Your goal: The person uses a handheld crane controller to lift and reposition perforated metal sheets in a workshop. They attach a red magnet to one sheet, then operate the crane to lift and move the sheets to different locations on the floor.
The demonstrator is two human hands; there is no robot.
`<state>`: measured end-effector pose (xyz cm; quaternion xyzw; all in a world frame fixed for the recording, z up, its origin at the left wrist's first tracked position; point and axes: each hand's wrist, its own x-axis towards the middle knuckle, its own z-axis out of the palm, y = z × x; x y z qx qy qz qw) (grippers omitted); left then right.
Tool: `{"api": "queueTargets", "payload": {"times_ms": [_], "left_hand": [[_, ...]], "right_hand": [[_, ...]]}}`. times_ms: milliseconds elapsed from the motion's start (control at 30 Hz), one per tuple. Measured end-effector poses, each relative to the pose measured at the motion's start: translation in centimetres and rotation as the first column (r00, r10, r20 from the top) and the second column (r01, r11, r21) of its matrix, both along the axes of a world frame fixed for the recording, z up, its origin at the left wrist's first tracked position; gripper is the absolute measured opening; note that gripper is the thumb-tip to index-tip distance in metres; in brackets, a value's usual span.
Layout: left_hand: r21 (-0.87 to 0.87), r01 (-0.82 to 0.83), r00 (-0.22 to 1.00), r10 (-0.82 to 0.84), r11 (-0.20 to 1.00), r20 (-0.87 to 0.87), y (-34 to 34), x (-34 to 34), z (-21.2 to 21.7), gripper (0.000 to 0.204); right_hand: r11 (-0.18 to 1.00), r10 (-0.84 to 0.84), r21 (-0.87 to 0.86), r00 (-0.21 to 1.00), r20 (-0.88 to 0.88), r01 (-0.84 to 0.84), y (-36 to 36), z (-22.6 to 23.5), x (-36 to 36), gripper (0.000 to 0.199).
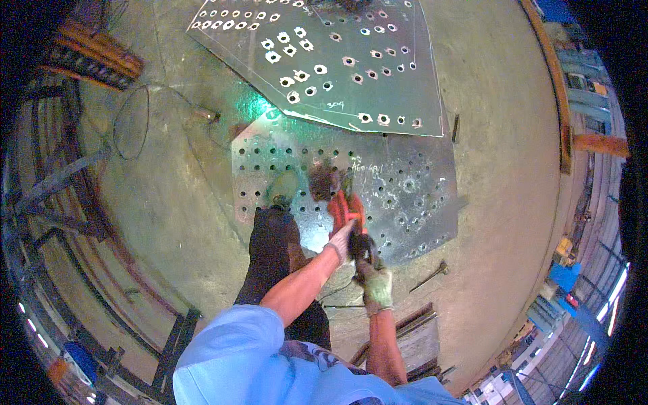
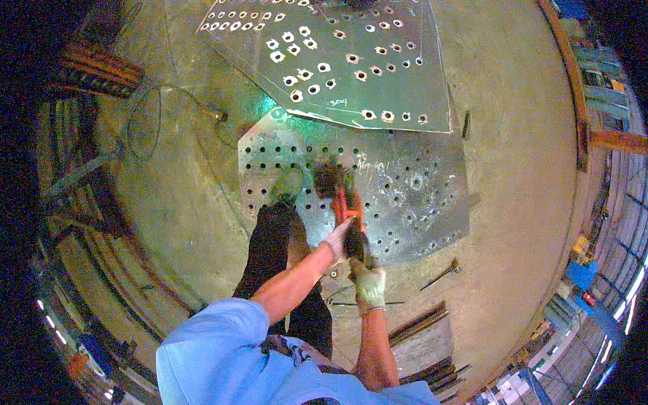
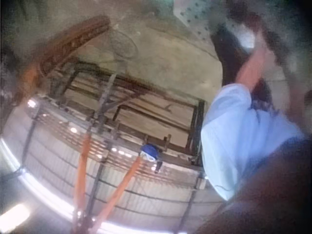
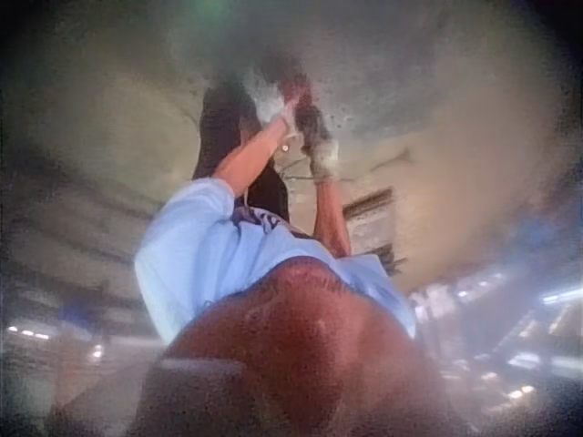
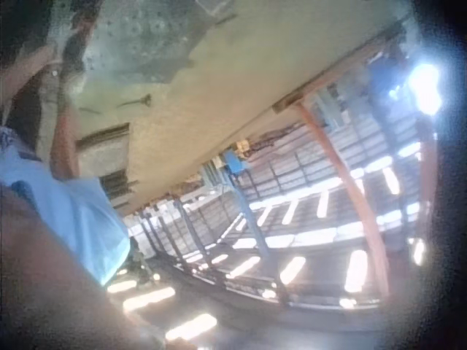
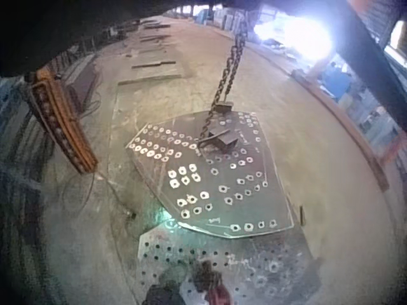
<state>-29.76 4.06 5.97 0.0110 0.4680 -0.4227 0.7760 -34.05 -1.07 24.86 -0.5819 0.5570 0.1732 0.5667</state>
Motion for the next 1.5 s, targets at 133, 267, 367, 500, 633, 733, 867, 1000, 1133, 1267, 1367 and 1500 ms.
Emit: {"api": "queueTargets", "payload": {"times_ms": [133,267,367,500,633,733,867,1000,1133,1267,1367,1500], "left_hand": [[0.134,0.099,0.939,-0.137,0.986,0.317,-1.9,9.9,8.5,0.039],[0.320,0.148,0.880,-0.272,0.936,0.390,-2.4,16.6,7.0,0.054],[0.362,0.221,0.839,-0.365,0.906,0.402,-1.7,17.5,1.9,0.066],[0.427,0.391,0.873,-0.475,0.815,0.107,-0.6,14.2,0.2,0.077],[0.431,0.338,0.898,-0.424,0.837,0.119,-3.0,9.1,-7.6,0.079],[0.463,0.356,0.876,-0.462,0.811,0.136,-4.5,7.9,-8.5,0.082],[0.229,0.217,0.956,-0.254,0.949,0.144,-5.3,8.2,-12.9,0.092],[0.253,0.074,0.938,-0.154,0.965,0.312,-8.8,10.6,-15.4,0.094],[0.378,-0.080,0.760,-0.189,0.922,0.622,-9.4,11.4,-21.9,0.080],[0.368,-0.150,0.894,-0.034,0.918,0.447,-12.1,11.3,-18.9,0.063],[0.390,-0.146,0.852,-0.085,0.909,0.516,-11.3,12.9,-19.6,0.057],[0.262,-0.108,0.818,-0.064,0.959,0.571,-11.6,15.6,-19.2,0.060]], "right_hand": [[0.976,-0.216,0.097,0.905,0.367,0.193,-2.1,3.6,5.7,0.024],[0.988,-0.154,0.060,0.885,0.439,0.142,-2.9,2.2,13.0,0.023],[0.996,-0.077,-0.010,0.907,0.413,0.089,-6.0,-6.4,16.7,0.022],[0.988,0.142,-0.092,0.961,0.237,-0.123,-7.2,-10.1,18.4,0.017],[0.998,-0.048,-0.018,0.954,0.297,0.055,-6.5,-11.6,15.0,0.021],[0.998,0.021,-0.064,0.925,0.380,0.004,-9.9,-17.6,11.9,0.019],[0.911,0.322,-0.324,0.931,0.170,-0.256,-9.8,-16.8,12.1,0.029],[0.850,0.361,-0.508,0.855,0.373,-0.137,-10.2,-23.2,8.5,0.034],[0.743,0.347,-0.665,0.801,0.487,0.082,-8.8,-27.6,6.1,0.034],[0.869,0.287,-0.490,0.879,0.381,-0.071,-10.2,-27.9,4.9,0.033],[0.818,0.367,-0.564,0.855,0.366,-0.110,-10.8,-25.7,6.3,0.037],[0.823,0.348,-0.560,0.862,0.368,-0.094,-11.2,-23.0,10.4,0.039]]}}
